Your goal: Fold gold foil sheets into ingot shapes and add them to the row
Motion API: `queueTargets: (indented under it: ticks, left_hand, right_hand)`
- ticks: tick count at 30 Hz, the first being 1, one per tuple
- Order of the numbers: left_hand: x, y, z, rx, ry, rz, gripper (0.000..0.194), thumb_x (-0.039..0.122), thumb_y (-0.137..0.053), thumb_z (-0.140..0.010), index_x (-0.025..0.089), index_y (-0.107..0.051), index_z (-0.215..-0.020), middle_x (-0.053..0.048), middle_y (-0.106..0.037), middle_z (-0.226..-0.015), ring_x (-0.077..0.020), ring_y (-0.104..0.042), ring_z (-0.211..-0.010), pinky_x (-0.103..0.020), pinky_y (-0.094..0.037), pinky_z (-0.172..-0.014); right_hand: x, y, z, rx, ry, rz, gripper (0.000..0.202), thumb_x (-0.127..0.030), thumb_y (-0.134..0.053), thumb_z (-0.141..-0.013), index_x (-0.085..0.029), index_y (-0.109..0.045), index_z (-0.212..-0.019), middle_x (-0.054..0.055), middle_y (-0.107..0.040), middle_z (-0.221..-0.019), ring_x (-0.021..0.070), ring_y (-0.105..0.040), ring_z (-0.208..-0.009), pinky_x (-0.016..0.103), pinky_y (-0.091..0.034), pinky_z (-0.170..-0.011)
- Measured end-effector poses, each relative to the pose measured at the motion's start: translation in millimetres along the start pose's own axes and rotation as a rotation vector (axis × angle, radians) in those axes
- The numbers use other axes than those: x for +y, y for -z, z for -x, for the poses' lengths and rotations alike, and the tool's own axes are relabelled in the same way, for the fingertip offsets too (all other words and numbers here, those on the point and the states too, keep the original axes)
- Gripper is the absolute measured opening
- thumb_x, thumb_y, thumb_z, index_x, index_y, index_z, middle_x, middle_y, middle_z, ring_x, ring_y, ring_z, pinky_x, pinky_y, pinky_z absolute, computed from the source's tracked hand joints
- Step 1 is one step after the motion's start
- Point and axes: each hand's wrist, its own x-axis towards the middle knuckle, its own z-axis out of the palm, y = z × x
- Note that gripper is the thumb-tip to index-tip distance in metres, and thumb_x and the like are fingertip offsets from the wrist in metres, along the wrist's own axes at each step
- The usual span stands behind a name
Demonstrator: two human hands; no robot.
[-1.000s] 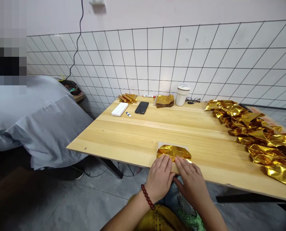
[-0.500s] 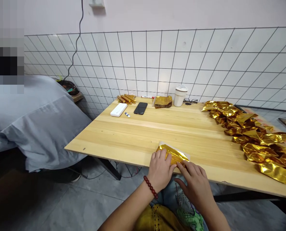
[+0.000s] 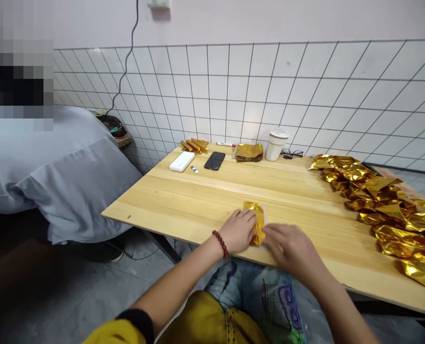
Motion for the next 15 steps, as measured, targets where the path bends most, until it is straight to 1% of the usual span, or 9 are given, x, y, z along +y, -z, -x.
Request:
queueTargets:
  ticks: [2, 3, 4, 6, 8, 9, 12, 14, 15]
  left_hand:
    - [-12, 0.9, -18, -0.099, -0.109, 0.040, 0.039, 0.020, -0.050, -0.087, 0.023, -0.058, -0.125, -0.008, -0.049, -0.144, -0.0298, -0.033, -0.141, -0.054, -0.029, -0.113]
    - [-18, 0.5, -27, -0.131, -0.144, 0.052, 0.040, 0.017, -0.050, -0.086, 0.028, -0.060, -0.123, -0.005, -0.048, -0.145, -0.0299, -0.031, -0.142, -0.055, -0.028, -0.113]
    - [-24, -0.5, -36, -0.145, -0.158, 0.056, 0.039, 0.016, -0.051, -0.085, 0.030, -0.063, -0.120, -0.004, -0.046, -0.146, -0.0299, -0.029, -0.143, -0.054, -0.027, -0.114]
    - [-35, -3.5, -51, -0.118, -0.095, 0.035, 0.035, 0.017, -0.052, -0.086, 0.029, -0.067, -0.114, -0.006, -0.049, -0.143, -0.0305, -0.029, -0.143, -0.055, -0.025, -0.115]
    - [-47, -6.8, -64, -0.094, -0.046, 0.013, 0.034, 0.018, -0.052, -0.086, 0.029, -0.068, -0.114, -0.006, -0.052, -0.139, -0.0303, -0.033, -0.141, -0.055, -0.024, -0.115]
    - [-54, -8.3, -70, -0.086, -0.043, 0.014, 0.035, 0.017, -0.051, -0.087, 0.030, -0.068, -0.114, -0.005, -0.054, -0.138, -0.0291, -0.035, -0.139, -0.054, -0.025, -0.115]
    - [-76, -11.7, -90, -0.074, -0.085, 0.083, 0.040, 0.010, -0.048, -0.086, 0.029, -0.069, -0.113, -0.004, -0.058, -0.133, -0.0228, -0.046, -0.131, -0.044, -0.031, -0.114]
    - [-92, -13.2, -105, -0.066, -0.071, 0.166, 0.041, 0.005, -0.048, -0.083, 0.024, -0.072, -0.109, -0.006, -0.061, -0.130, -0.0199, -0.052, -0.124, -0.037, -0.036, -0.111]
    - [-99, -13.8, -111, -0.057, -0.047, 0.215, 0.039, 0.004, -0.050, -0.081, 0.022, -0.073, -0.107, -0.007, -0.062, -0.130, -0.0192, -0.054, -0.122, -0.034, -0.037, -0.110]
  right_hand:
    - [25, 0, -25, 0.017, -0.015, -0.010, 0.031, -0.023, -0.047, -0.094, -0.022, -0.069, -0.115, 0.011, -0.071, -0.113, 0.0250, -0.067, -0.099, 0.040, -0.050, -0.084]
    - [37, -4, -37, 0.015, -0.019, -0.051, 0.032, -0.022, -0.046, -0.093, -0.023, -0.070, -0.115, 0.010, -0.070, -0.115, 0.0246, -0.066, -0.102, 0.041, -0.051, -0.087]
    - [49, -10, -48, 0.035, -0.036, -0.109, 0.032, -0.024, -0.046, -0.093, -0.023, -0.070, -0.113, 0.009, -0.069, -0.117, 0.0247, -0.065, -0.105, 0.042, -0.050, -0.091]
    - [70, -25, -66, 0.047, -0.046, -0.277, 0.032, -0.029, -0.050, -0.091, -0.022, -0.069, -0.116, 0.009, -0.067, -0.122, 0.0239, -0.064, -0.111, 0.042, -0.050, -0.097]
    - [86, -41, -76, 0.043, -0.096, -0.388, 0.033, -0.033, -0.051, -0.091, -0.020, -0.069, -0.115, 0.010, -0.067, -0.123, 0.0238, -0.063, -0.113, 0.043, -0.049, -0.100]
    - [93, -47, -78, 0.041, -0.117, -0.423, 0.033, -0.034, -0.051, -0.091, -0.019, -0.070, -0.113, 0.011, -0.067, -0.122, 0.0237, -0.064, -0.112, 0.043, -0.049, -0.100]
    - [113, -59, -83, 0.002, -0.145, -0.479, 0.031, -0.037, -0.052, -0.090, -0.019, -0.071, -0.107, 0.010, -0.071, -0.113, 0.0226, -0.067, -0.102, 0.041, -0.053, -0.093]
    - [123, -59, -92, -0.039, -0.175, -0.486, 0.030, -0.038, -0.055, -0.088, -0.020, -0.072, -0.104, 0.008, -0.074, -0.105, 0.0221, -0.070, -0.092, 0.038, -0.056, -0.084]
    - [125, -55, -99, -0.046, -0.212, -0.475, 0.029, -0.038, -0.057, -0.086, -0.020, -0.073, -0.101, 0.008, -0.075, -0.100, 0.0223, -0.070, -0.087, 0.038, -0.057, -0.079]
